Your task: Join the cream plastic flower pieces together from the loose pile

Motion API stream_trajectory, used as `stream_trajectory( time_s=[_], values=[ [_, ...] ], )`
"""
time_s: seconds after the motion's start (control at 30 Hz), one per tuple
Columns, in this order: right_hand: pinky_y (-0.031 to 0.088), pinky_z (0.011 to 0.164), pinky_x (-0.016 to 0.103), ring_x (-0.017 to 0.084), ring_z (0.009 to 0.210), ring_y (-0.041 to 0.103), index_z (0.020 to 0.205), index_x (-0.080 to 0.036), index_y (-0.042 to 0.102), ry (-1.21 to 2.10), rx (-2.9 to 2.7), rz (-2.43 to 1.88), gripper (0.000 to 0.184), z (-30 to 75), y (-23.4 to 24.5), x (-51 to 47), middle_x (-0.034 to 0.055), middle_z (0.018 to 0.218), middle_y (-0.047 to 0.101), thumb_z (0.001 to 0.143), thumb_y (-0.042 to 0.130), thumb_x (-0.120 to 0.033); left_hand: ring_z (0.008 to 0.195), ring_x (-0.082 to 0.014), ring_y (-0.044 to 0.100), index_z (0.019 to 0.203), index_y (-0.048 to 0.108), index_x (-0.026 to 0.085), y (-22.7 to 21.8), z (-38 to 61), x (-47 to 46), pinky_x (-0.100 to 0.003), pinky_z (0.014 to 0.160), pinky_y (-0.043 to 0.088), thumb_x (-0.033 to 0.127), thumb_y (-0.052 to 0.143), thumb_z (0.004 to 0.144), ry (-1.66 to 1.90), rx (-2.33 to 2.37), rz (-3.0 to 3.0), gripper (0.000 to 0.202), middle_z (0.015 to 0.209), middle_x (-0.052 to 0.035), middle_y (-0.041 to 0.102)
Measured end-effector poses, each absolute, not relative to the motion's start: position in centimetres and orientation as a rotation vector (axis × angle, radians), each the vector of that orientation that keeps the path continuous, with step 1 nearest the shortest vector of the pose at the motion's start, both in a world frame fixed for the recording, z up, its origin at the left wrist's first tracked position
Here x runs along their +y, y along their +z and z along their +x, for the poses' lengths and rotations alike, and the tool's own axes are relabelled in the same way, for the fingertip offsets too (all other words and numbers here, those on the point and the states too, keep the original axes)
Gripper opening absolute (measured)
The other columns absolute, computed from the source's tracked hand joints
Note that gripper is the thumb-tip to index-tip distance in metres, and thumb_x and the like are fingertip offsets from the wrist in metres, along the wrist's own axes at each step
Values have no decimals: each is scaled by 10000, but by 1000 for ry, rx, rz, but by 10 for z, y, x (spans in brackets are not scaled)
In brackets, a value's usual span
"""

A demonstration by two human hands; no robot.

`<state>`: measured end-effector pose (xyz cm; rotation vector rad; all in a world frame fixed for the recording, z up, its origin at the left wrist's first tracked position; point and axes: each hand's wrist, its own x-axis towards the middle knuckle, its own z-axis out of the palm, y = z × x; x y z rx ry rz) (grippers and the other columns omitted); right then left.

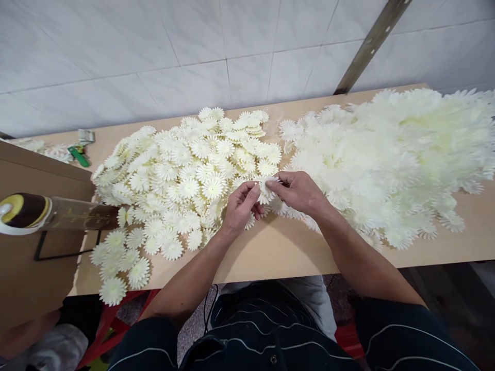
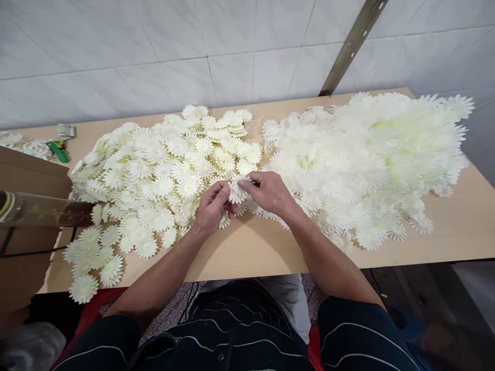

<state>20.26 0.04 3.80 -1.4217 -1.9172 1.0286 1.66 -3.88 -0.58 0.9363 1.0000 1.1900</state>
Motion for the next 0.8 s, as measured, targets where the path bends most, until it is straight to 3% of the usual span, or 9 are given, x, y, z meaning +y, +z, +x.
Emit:
stream_trajectory(
  time_s=[0.2, 0.4, 0.6, 0.8],
  values=[
    [327, 598, 312, 145, 590, 427, 614, -227, 493, 953, -1862, -1425, 517, 199, 37, 0, -20, 553, 450, 978, 597, -579, 434, -114, 570, 1071, 667, 196, -6, 15, -36, -224, 388, 459, 641, 960, 704, 1184, 1031, 939, 648, 580, 69, 616],
    [365, 590, 316, 151, 598, 462, 851, -203, 743, 845, -1648, -1460, 393, 211, 43, -3, -29, 597, 529, 889, 743, -594, 449, -110, 590, 986, 694, 179, -7, 18, -36, -216, 399, 468, 556, 935, 696, 1172, 1058, 873, 534, 614, 49, 636],
    [385, 547, 320, 147, 541, 473, 704, -225, 671, 720, -1661, -1561, 486, 250, 65, -32, -11, 554, 537, 974, 689, -628, 479, -122, 646, 940, 696, 178, -12, 20, -36, -201, 423, 492, 557, 936, 687, 1166, 1109, 873, 515, 620, 48, 638],
    [418, 552, 329, 190, 633, 576, 902, -244, 758, 376, -1548, -1662, 283, 300, 81, -51, 27, 706, 679, 908, 788, -526, 451, -118, 622, 942, 714, 179, -14, 21, -36, -199, 419, 487, 599, 913, 738, 1185, 1148, 964, 508, 581, 40, 650]
  ],
)
